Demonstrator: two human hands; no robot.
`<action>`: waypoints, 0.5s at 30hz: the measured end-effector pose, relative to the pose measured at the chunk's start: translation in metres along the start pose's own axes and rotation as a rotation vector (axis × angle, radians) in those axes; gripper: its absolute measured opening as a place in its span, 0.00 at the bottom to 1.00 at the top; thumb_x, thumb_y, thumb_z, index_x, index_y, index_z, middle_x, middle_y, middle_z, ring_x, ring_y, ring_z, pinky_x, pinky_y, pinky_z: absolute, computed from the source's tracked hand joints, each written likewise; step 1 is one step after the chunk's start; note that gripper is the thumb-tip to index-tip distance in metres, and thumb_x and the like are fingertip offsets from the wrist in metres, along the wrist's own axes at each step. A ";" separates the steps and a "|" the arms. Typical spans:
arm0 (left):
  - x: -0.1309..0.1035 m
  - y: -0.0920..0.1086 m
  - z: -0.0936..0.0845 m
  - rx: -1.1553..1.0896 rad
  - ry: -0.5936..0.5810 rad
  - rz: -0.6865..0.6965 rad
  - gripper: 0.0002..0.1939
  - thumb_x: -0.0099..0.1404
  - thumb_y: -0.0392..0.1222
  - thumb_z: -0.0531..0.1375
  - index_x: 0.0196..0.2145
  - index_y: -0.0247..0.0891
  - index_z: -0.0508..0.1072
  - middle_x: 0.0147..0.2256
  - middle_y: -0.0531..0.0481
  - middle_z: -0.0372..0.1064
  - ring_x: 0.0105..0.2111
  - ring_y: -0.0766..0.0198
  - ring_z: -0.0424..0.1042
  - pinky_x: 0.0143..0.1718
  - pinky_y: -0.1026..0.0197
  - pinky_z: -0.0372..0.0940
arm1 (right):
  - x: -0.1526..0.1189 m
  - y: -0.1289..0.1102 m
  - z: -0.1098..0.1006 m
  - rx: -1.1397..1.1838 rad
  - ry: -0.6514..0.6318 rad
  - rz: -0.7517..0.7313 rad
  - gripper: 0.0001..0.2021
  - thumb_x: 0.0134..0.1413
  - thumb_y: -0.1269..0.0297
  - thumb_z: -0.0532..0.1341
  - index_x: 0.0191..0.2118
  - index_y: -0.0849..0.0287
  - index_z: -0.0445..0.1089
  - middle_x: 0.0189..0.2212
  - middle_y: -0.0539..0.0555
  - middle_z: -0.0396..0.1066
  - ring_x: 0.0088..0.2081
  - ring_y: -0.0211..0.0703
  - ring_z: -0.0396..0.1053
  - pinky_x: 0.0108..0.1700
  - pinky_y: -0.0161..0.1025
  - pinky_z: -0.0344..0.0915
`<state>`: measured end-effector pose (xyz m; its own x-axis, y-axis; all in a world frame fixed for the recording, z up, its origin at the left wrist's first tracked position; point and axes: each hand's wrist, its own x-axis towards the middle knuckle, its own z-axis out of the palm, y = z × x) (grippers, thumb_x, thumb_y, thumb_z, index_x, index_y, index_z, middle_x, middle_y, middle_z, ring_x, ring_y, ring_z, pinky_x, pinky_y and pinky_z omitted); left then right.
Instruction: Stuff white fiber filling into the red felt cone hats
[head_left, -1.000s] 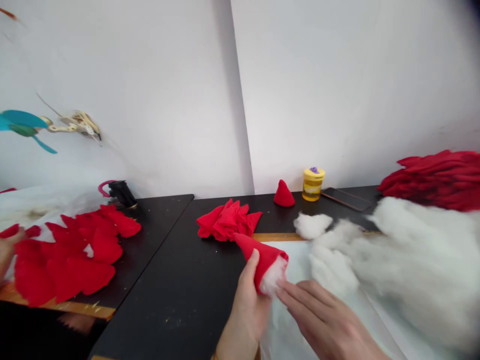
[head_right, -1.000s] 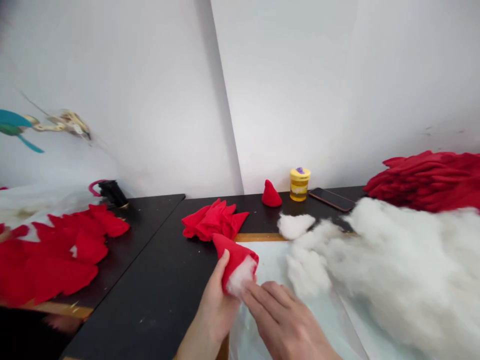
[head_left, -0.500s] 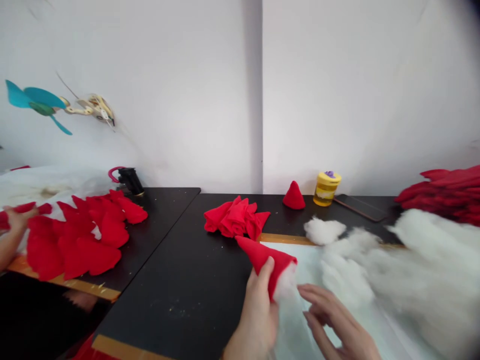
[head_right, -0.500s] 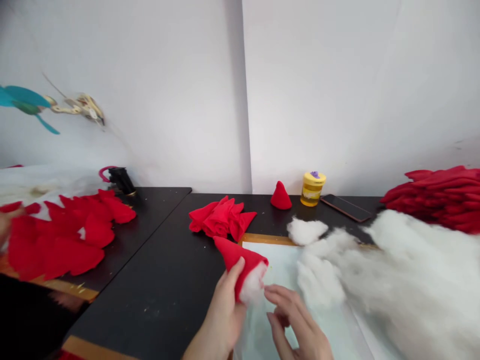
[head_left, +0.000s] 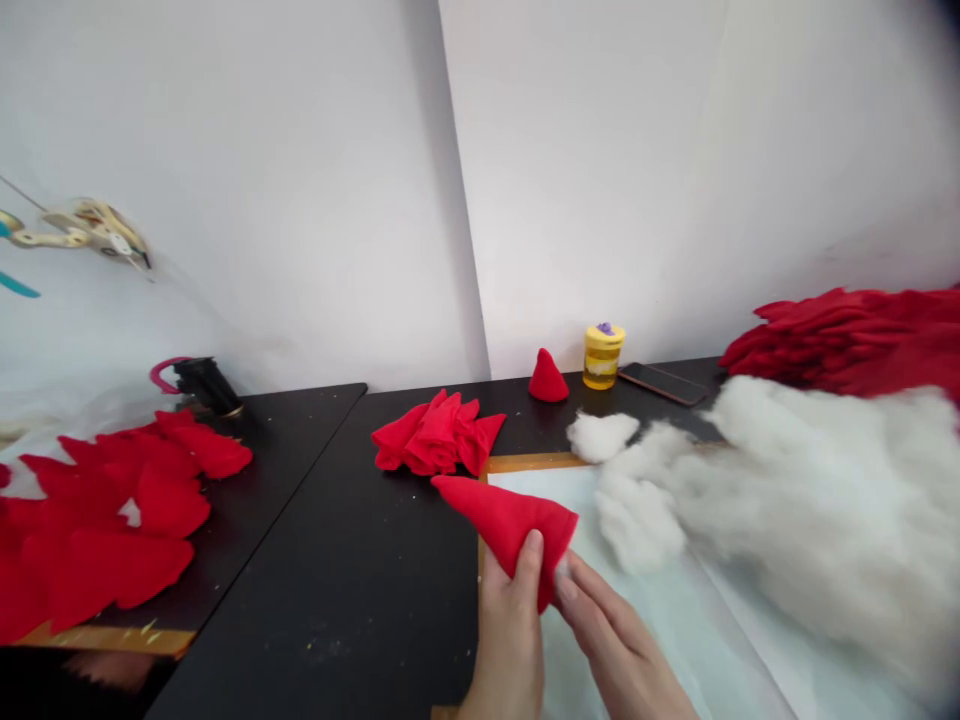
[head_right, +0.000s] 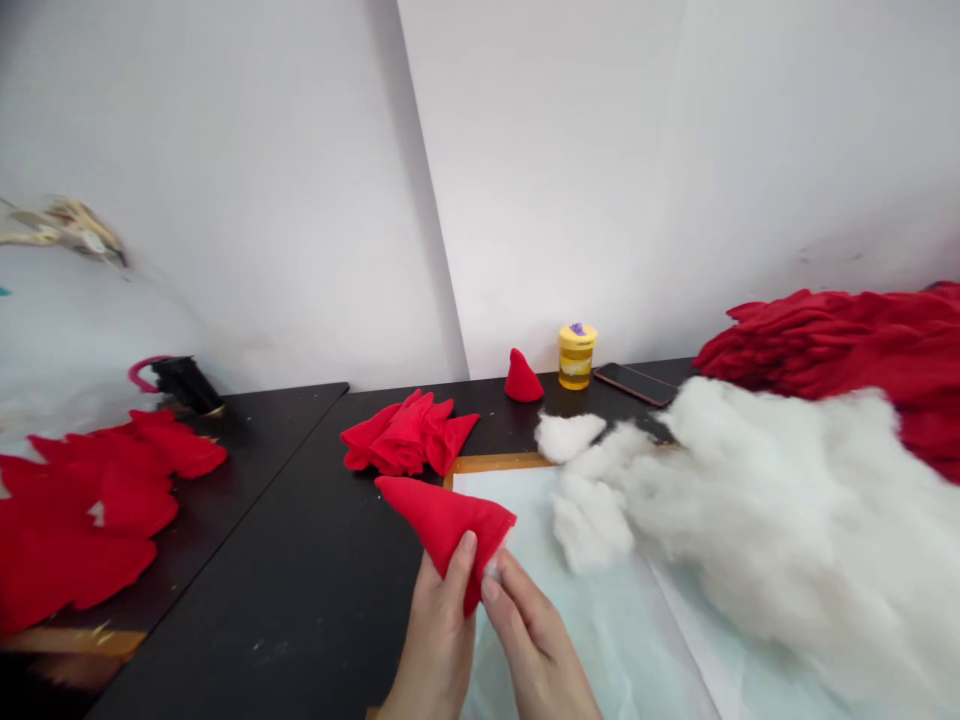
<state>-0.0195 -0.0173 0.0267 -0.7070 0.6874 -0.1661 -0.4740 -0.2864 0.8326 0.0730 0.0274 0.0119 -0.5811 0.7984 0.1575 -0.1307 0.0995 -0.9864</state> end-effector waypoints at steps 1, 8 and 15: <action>0.000 0.000 0.000 0.068 0.006 0.028 0.35 0.58 0.50 0.71 0.60 0.38 0.68 0.57 0.38 0.72 0.58 0.44 0.69 0.59 0.51 0.63 | 0.002 -0.001 0.002 0.099 -0.027 0.062 0.20 0.63 0.47 0.59 0.52 0.51 0.76 0.49 0.57 0.79 0.54 0.57 0.74 0.54 0.50 0.74; -0.001 -0.003 -0.008 0.206 -0.054 0.059 0.31 0.53 0.46 0.73 0.53 0.36 0.74 0.53 0.35 0.74 0.56 0.39 0.70 0.58 0.47 0.64 | 0.018 -0.005 -0.001 0.378 -0.065 0.233 0.20 0.60 0.44 0.61 0.30 0.56 0.75 0.26 0.51 0.76 0.31 0.46 0.73 0.39 0.41 0.73; 0.014 0.020 -0.018 0.028 -0.101 0.124 0.40 0.52 0.43 0.74 0.61 0.42 0.66 0.61 0.35 0.67 0.63 0.40 0.63 0.60 0.45 0.63 | 0.019 -0.015 0.001 0.273 -0.176 0.223 0.21 0.61 0.43 0.59 0.33 0.57 0.76 0.30 0.52 0.77 0.33 0.47 0.74 0.40 0.41 0.73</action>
<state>-0.0485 -0.0253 0.0314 -0.7019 0.7122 -0.0085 -0.3710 -0.3554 0.8579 0.0631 0.0411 0.0298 -0.7454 0.6660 -0.0298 -0.1809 -0.2451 -0.9525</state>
